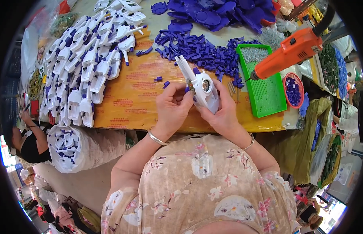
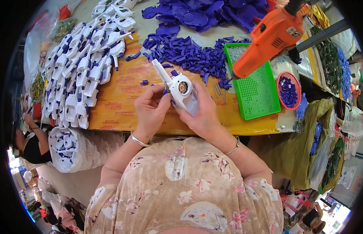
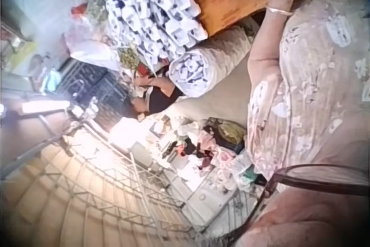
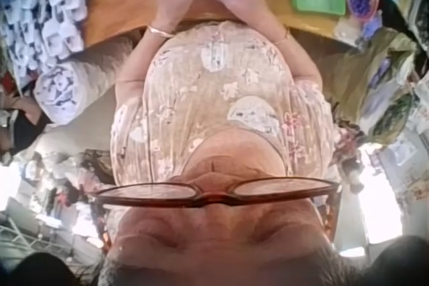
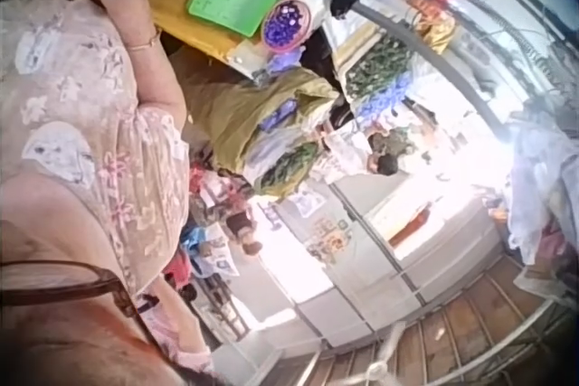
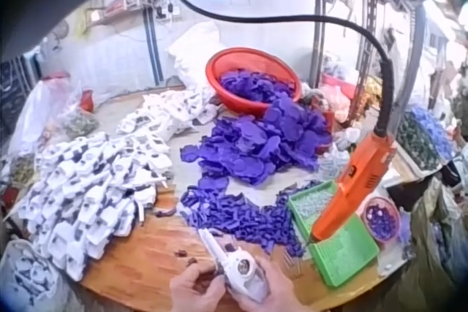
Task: Assembling plastic toy housings with electronic components using a hot glue gun.
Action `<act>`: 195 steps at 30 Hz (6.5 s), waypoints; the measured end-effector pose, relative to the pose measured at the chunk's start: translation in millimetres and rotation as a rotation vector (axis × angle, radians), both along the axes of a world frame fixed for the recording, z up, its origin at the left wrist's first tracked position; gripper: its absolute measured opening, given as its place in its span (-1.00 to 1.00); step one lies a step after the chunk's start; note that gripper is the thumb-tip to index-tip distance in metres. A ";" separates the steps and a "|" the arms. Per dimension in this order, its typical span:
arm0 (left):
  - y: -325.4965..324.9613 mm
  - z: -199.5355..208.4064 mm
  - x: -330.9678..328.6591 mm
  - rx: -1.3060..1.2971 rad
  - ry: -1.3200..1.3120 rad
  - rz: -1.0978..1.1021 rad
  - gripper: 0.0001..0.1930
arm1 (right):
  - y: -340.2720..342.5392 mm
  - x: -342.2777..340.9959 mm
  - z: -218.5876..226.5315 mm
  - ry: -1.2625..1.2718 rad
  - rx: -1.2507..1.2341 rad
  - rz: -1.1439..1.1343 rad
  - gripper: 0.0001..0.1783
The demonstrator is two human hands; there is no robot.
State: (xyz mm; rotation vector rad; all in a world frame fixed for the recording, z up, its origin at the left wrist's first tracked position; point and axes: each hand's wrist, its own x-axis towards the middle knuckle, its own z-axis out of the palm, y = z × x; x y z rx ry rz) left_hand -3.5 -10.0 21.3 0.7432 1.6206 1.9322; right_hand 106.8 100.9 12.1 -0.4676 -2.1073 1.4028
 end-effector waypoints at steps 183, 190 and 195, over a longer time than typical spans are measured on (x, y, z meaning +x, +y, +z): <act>8.5 42.7 -14.3 -0.107 0.332 -0.041 -0.92 | 2.0 -5.8 4.5 0.264 0.144 0.054 -0.68; 23.1 40.5 -20.8 -0.085 0.333 -0.128 -0.90 | 27.2 18.4 16.2 0.197 0.215 -0.017 -0.72; 12.4 28.5 -42.2 -0.169 -0.091 -0.102 -0.90 | 110.3 79.3 24.6 -0.005 0.375 -0.612 -0.86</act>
